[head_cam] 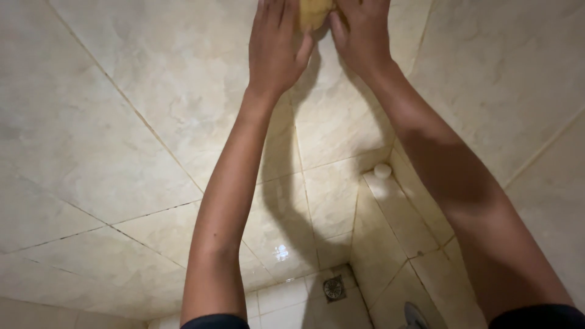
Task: The person scrubs the tiled walls of a shower stall using a yellow sponge. They clean the vertical surfaces and the horizontal ledge, moving the sponge back and forth to remove dirt.
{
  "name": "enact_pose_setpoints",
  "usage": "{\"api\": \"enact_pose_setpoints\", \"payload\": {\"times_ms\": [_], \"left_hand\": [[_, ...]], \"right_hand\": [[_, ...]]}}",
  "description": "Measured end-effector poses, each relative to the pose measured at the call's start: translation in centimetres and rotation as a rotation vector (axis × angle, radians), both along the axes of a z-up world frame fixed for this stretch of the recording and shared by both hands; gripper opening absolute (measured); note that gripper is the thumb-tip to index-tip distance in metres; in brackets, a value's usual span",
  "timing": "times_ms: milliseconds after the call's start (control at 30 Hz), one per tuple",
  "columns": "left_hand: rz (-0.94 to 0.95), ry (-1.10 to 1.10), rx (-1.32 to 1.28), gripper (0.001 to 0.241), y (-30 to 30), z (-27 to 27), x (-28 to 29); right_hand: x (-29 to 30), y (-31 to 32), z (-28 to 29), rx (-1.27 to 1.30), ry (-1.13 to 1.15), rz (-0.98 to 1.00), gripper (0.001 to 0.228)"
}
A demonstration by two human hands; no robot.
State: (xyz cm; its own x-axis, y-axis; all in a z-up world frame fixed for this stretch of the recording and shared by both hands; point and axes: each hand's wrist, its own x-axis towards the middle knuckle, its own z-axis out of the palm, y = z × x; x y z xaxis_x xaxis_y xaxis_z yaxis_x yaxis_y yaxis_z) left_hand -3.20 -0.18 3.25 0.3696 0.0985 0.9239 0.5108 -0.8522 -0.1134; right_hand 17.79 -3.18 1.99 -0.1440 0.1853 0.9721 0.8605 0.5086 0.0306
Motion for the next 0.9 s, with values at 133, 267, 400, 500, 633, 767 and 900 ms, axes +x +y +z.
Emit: {"api": "enact_pose_setpoints", "payload": {"times_ms": [133, 267, 400, 500, 633, 767, 900], "left_hand": [[0.044, -0.001, 0.026, 0.065, 0.3, -1.8, -0.1], [0.082, 0.005, 0.016, 0.074, -0.1, -4.4, -0.4], [0.16, 0.018, 0.003, 0.075, -0.4, -9.2, -0.7], [0.174, 0.011, -0.051, 0.073, -1.7, -13.3, -0.9], [0.18, 0.032, -0.147, 0.07, -3.1, -19.4, -1.4], [0.244, 0.084, -0.198, 0.072, -5.2, -23.9, -1.7], [0.233, 0.1, -0.255, 0.074, -5.7, -26.1, -1.6]], "right_hand": [[-0.9, -1.2, -0.6, 0.056, -0.077, -0.114, 0.048], [-0.9, -1.2, -3.2, 0.03, -0.127, -0.131, 0.055], [-1.2, -0.3, -7.9, -0.013, -0.161, -0.167, 0.057], [-1.8, -1.0, -11.5, -0.057, -0.175, -0.185, 0.058], [-2.6, -2.8, -17.2, -0.141, -0.17, -0.169, 0.06], [-3.2, -4.3, -21.8, -0.197, -0.153, -0.142, 0.059], [-3.3, -5.0, -23.0, -0.257, -0.121, -0.106, 0.048]]}}
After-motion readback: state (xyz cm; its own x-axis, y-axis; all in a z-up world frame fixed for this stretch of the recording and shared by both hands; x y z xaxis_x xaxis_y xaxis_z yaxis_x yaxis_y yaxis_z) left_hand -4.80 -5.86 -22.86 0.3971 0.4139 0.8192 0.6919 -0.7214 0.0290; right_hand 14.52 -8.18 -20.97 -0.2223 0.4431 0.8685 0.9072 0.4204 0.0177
